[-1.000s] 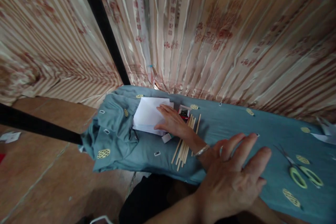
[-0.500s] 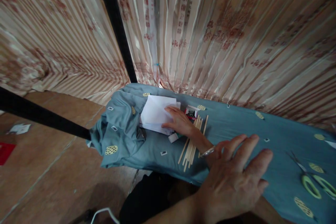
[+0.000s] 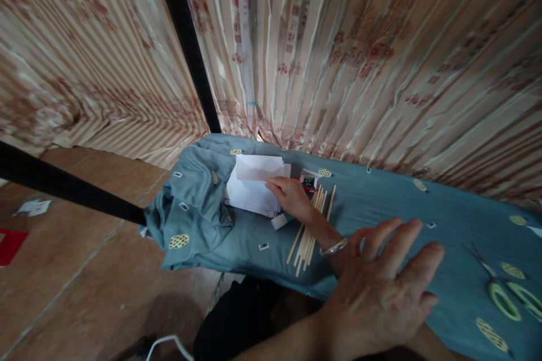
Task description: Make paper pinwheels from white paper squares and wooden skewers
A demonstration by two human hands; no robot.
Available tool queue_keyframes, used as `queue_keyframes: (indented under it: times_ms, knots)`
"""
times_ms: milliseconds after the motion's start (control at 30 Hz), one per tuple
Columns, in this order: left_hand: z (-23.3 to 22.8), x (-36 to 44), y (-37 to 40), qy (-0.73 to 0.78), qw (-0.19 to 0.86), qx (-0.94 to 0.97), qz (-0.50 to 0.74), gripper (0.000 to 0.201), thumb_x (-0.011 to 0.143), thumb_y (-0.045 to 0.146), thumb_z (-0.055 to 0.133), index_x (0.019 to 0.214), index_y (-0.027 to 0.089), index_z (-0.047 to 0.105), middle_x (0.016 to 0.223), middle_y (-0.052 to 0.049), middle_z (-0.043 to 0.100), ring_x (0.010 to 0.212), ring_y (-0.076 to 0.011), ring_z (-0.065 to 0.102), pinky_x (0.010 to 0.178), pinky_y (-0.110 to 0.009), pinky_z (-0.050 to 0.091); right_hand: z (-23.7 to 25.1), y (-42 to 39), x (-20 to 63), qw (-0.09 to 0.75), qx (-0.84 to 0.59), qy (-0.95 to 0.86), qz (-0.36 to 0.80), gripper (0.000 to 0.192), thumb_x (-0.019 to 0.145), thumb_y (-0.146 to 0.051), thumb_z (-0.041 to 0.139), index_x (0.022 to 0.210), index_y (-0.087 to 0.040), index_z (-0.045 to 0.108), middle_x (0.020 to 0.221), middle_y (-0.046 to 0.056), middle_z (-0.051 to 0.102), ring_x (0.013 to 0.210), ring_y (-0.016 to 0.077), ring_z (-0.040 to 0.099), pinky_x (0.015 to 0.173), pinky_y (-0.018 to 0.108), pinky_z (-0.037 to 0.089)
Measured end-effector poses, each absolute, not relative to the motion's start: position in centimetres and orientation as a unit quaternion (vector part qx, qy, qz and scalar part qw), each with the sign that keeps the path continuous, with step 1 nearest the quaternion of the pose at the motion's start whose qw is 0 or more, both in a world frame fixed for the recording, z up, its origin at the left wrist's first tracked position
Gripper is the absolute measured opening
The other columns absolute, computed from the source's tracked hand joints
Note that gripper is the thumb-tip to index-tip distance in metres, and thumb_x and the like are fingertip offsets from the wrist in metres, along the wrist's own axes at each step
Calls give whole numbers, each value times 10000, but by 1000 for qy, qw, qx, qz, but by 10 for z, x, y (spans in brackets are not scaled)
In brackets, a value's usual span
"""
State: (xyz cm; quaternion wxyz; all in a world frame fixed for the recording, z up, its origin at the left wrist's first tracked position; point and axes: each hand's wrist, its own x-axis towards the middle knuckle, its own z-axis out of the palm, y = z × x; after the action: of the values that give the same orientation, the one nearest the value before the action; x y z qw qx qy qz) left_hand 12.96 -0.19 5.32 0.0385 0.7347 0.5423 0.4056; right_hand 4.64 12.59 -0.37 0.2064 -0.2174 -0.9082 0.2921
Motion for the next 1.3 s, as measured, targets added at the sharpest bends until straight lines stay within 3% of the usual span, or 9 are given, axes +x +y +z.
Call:
queue_keyframes:
  times_ms: [333, 633, 733, 900, 1067, 1300]
  knots:
    - [50, 129, 2, 541, 39, 732, 411, 505, 986, 382, 418, 1444, 173, 374, 1564, -90, 329, 1465, -230, 244, 1130, -410, 344, 4, 120, 40, 300, -277, -842, 353, 199, 849, -266, 619, 704, -197, 736, 727, 24, 740, 697, 181, 647, 690, 272, 429]
    - [46, 121, 8, 529, 29, 719, 450, 556, 951, 383, 492, 1434, 141, 363, 1530, -153, 387, 1451, -286, 263, 1119, -467, 346, 47, 136, 119, 450, -382, -685, 427, 384, 834, -518, 585, 705, -171, 688, 549, -41, 534, 498, 102, 425, 471, 234, 329]
    - [40, 121, 10, 528, 37, 721, 447, 577, 957, 386, 475, 1455, 142, 319, 1511, -187, 403, 1434, -311, 295, 1093, -508, 361, 52, 130, 160, 475, -433, -527, 555, 347, 690, -511, 754, 687, -173, 676, 525, -55, 545, 461, 81, 416, 437, 217, 325]
    - [29, 120, 14, 543, 21, 710, 448, 597, 974, 348, 448, 1502, 190, 219, 1521, -192, 379, 1430, -307, 309, 1107, -534, 337, 48, 118, 215, 519, -467, -444, 562, 405, 563, -556, 808, 691, -187, 699, 552, -27, 655, 466, 123, 534, 472, 257, 448]
    - [19, 111, 22, 605, 44, 649, 458, 761, 934, 375, 538, 1544, 259, 99, 1592, -179, 228, 1484, -335, 184, 1159, -590, 250, 37, 111, 267, 541, -491, -409, 547, 408, 571, -576, 800, 651, -187, 707, 563, 10, 698, 525, 183, 632, 515, 309, 520]
    - [8, 117, 29, 611, 61, 657, 438, 845, 899, 357, 602, 1553, 247, 78, 1596, -182, 220, 1485, -346, 189, 1170, -598, 227, 36, 97, 335, 568, -526, -423, 470, 323, 678, -506, 781, 778, -201, 751, 660, 4, 735, 601, 179, 650, 577, 295, 522]
